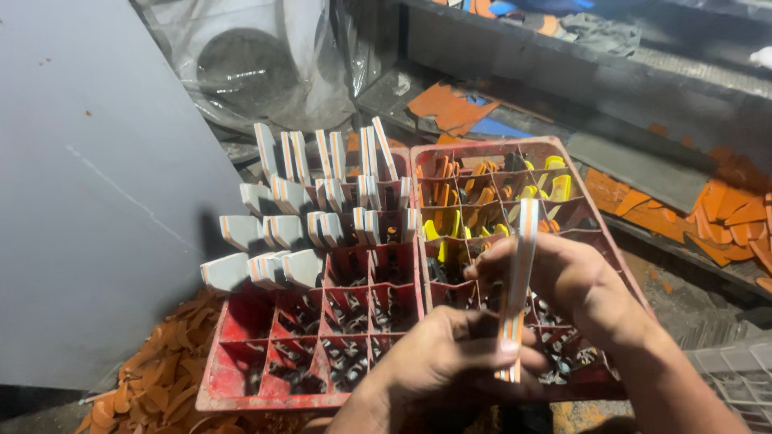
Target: The person sits on the floor and repeatedly picks up gray and orange plastic components from a red crate. They align and press the pieces together by hand, then place the assembled units back into the crate. The process is repeated for multiple units.
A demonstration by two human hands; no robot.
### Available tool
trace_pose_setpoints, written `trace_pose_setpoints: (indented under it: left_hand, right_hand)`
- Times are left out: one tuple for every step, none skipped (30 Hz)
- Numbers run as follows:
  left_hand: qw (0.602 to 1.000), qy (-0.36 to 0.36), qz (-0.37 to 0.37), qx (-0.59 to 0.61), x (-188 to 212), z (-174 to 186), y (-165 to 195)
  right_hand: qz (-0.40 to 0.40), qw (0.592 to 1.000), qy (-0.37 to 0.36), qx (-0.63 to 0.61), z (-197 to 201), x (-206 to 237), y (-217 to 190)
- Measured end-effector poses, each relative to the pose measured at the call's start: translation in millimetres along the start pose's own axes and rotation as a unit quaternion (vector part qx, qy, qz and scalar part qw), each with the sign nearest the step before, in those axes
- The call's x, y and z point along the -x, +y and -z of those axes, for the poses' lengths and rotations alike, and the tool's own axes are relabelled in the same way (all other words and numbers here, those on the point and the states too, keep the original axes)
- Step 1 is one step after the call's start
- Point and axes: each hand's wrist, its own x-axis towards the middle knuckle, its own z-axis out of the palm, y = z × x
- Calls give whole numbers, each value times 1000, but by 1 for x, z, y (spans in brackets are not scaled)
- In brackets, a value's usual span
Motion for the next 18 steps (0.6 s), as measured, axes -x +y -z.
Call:
trace_pose_setpoints:
  left_hand:
    - [1000, -8, 22, -10, -1, -2, -1]
    - [1000, -8, 23, 10, -1, -5, -5]
    - [999, -11, 22, 26, -3, -8, -9]
    - [999, -14, 20, 39, -5, -10, -12]
    - [1000, -13, 17, 15, -6, -11, -17]
    - [1000, -12, 13, -9, -8, -12, -20]
    - [999, -11, 5, -35, -10, -12, -23]
    - [1000, 16, -12, 8, -11, -12, -27]
    - [997, 41, -30, 51, -13, -12, -29]
    - [993, 64, -53, 90, -18, -10, -32]
    - [991, 123, -55, 14, -23, -10, -36]
    - [980, 183, -51, -59, -30, -10, -42]
    - [961, 240, -50, -131, -37, -10, -48]
    - [958, 243, -111, -105, -45, -11, -57]
    - [951, 245, -172, -79, -51, -11, -66]
    - [940, 246, -228, -52, -55, -11, -76]
    - [915, 261, -263, -159, -59, -8, -82]
    - [877, 272, -294, -265, -62, -4, -86]
  right_hand:
    - [-9, 999, 35, -37, 1, -3, 4]
    - [-23, 994, 75, -78, 1, -4, 9]
    - [-21, 993, 109, -37, 2, -5, 15]
    - [-16, 990, 142, 5, 2, -5, 22]
    - [-16, 983, 178, 44, 1, -3, 28]
    - [-5, 982, 190, -12, 0, -1, 33]
    - [9, 978, 197, -68, -1, -2, 37]
    - [20, 970, 205, -126, -5, 0, 39]
    - [40, 976, 185, -109, -7, 0, 38]
    - [65, 981, 161, -89, -8, -2, 35]
    - [88, 984, 139, -72, -13, -2, 33]
    - [89, 984, 144, -58, -21, -1, 30]
    - [91, 984, 147, -42, -27, -2, 26]
    - [96, 984, 145, -23, -33, -4, 23]
    - [97, 984, 149, 5, -38, -8, 21]
    - [97, 983, 156, 31, -43, -9, 18]
    - [92, 981, 163, 57, -48, -8, 15]
    - [104, 978, 166, 69, -51, -7, 13]
